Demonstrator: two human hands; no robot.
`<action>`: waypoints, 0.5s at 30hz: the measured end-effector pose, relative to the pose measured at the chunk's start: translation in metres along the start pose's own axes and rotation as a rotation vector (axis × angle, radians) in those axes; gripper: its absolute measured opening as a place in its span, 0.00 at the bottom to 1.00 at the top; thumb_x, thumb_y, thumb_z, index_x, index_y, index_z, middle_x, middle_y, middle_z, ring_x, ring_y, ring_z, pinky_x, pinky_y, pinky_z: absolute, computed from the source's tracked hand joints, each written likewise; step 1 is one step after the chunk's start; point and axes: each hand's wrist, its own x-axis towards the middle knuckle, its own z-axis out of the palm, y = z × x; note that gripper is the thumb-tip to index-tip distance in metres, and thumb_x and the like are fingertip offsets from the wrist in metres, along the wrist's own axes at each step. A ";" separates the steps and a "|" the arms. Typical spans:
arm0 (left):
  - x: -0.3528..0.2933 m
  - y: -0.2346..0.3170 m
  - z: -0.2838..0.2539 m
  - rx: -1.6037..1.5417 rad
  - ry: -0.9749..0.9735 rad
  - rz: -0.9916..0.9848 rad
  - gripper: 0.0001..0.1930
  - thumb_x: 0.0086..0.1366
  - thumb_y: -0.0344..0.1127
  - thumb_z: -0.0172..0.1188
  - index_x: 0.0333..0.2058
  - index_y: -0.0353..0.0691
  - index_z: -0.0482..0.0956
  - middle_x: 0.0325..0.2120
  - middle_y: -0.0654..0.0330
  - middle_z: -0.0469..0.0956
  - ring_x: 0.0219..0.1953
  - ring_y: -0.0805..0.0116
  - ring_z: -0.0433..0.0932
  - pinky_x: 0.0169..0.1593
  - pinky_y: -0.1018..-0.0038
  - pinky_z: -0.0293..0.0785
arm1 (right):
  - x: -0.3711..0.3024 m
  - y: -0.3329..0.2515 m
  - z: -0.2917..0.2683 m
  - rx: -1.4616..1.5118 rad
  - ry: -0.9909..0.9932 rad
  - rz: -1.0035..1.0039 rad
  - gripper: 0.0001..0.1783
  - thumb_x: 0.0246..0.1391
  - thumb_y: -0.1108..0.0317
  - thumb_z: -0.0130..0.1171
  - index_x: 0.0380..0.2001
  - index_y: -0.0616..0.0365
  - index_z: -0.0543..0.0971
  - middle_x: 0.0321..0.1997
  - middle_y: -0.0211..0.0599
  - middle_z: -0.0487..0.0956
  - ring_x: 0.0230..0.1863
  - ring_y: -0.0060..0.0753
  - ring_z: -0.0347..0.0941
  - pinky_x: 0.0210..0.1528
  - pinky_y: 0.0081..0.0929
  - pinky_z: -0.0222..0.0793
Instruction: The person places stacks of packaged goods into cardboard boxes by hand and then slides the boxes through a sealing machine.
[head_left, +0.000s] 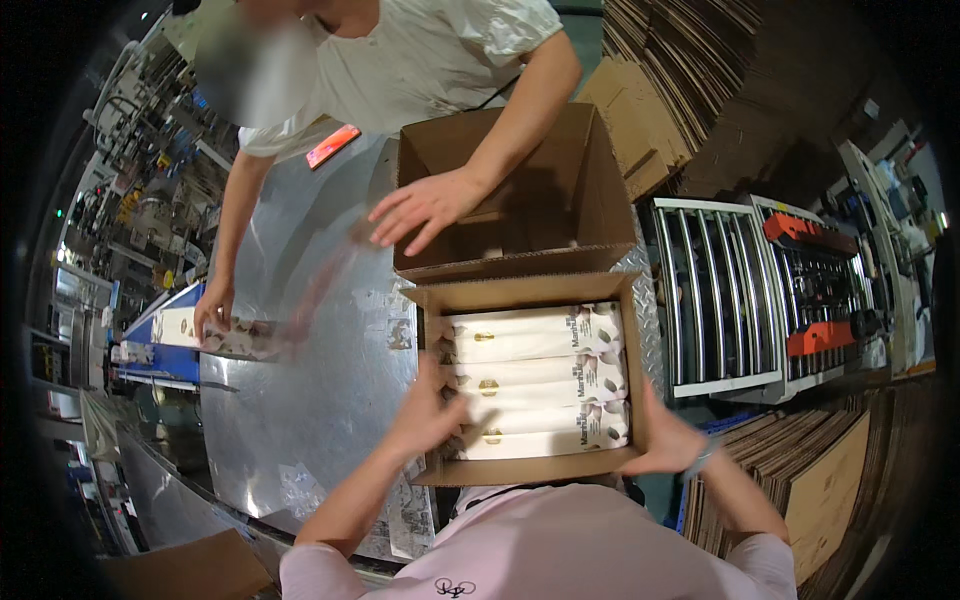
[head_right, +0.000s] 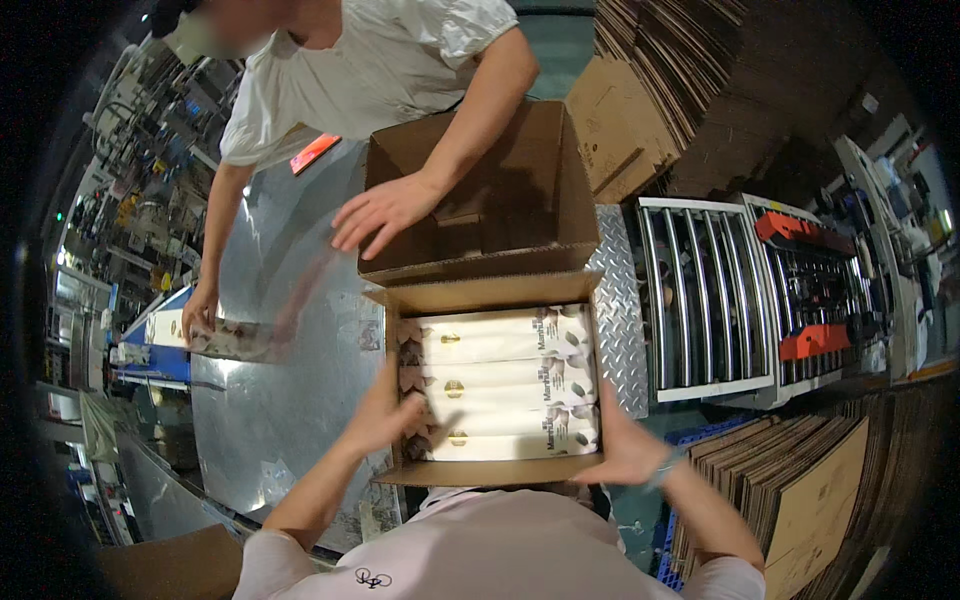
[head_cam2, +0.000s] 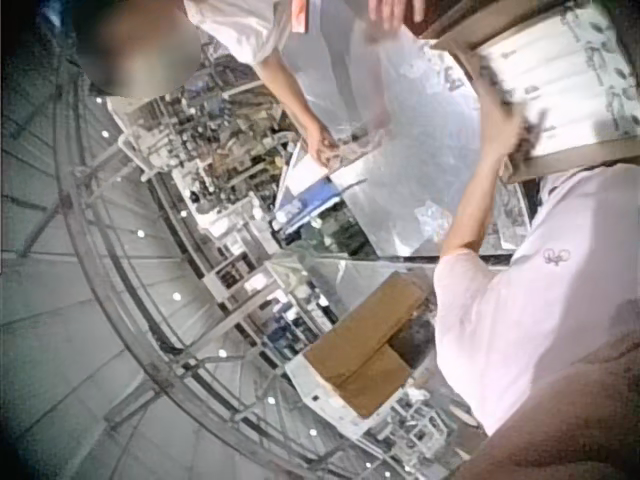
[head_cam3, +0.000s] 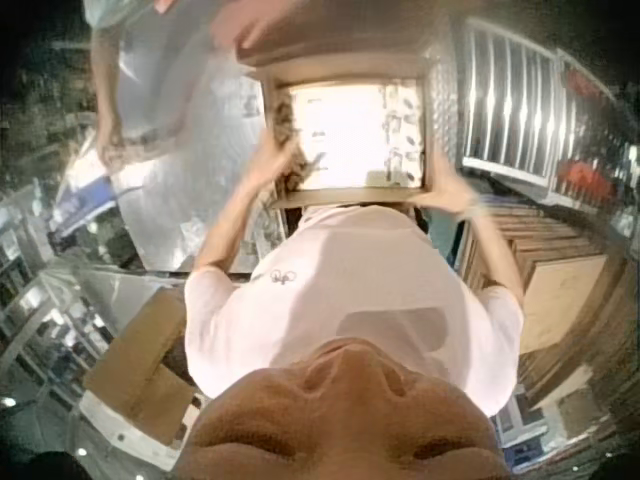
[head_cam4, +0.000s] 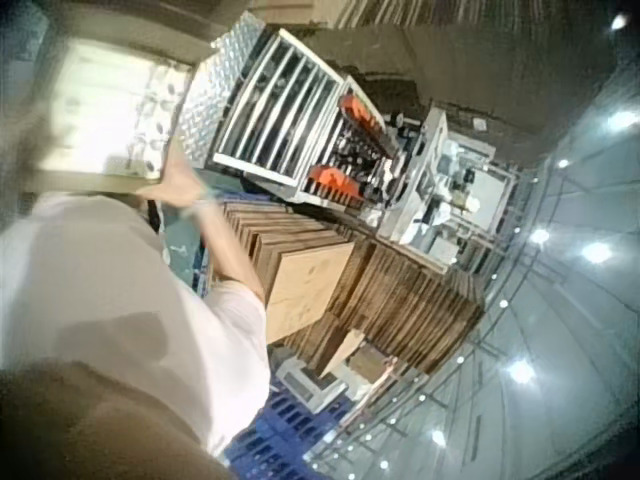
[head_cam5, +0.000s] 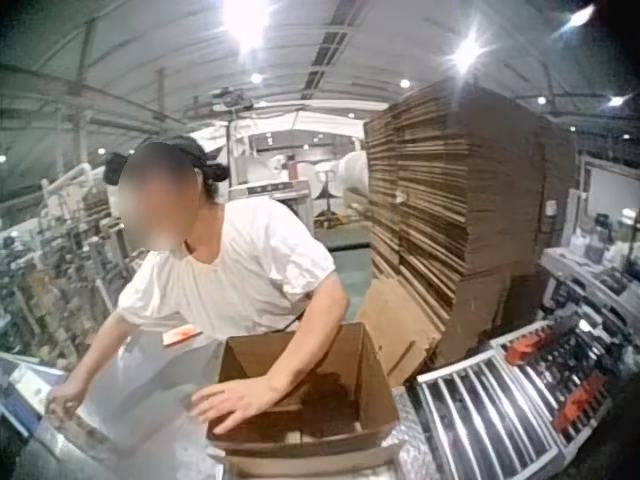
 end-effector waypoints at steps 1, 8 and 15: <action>0.007 -0.008 0.025 0.091 -0.065 0.204 0.44 0.58 0.59 0.51 0.61 0.29 0.51 0.60 0.34 0.51 0.64 0.45 0.49 0.64 0.61 0.48 | 0.006 0.011 0.013 -0.194 -0.067 -0.020 0.78 0.28 0.43 0.72 0.58 0.78 0.24 0.64 0.76 0.37 0.68 0.63 0.35 0.68 0.38 0.40; 0.073 -0.003 0.022 0.456 -0.749 0.147 0.47 0.58 0.72 0.31 0.58 0.32 0.61 0.62 0.38 0.47 0.65 0.46 0.45 0.66 0.62 0.44 | 0.073 0.006 0.051 -0.533 -0.517 -0.251 0.51 0.37 0.35 0.61 0.56 0.64 0.64 0.65 0.55 0.54 0.66 0.52 0.48 0.66 0.38 0.46; 0.097 0.066 -0.041 0.172 0.449 0.796 0.23 0.58 0.40 0.56 0.51 0.35 0.68 0.49 0.47 0.69 0.50 0.49 0.69 0.54 0.62 0.65 | 0.128 0.083 0.063 -0.795 0.524 0.001 0.31 0.49 0.54 0.54 0.55 0.58 0.67 0.61 0.45 0.62 0.62 0.47 0.55 0.65 0.45 0.46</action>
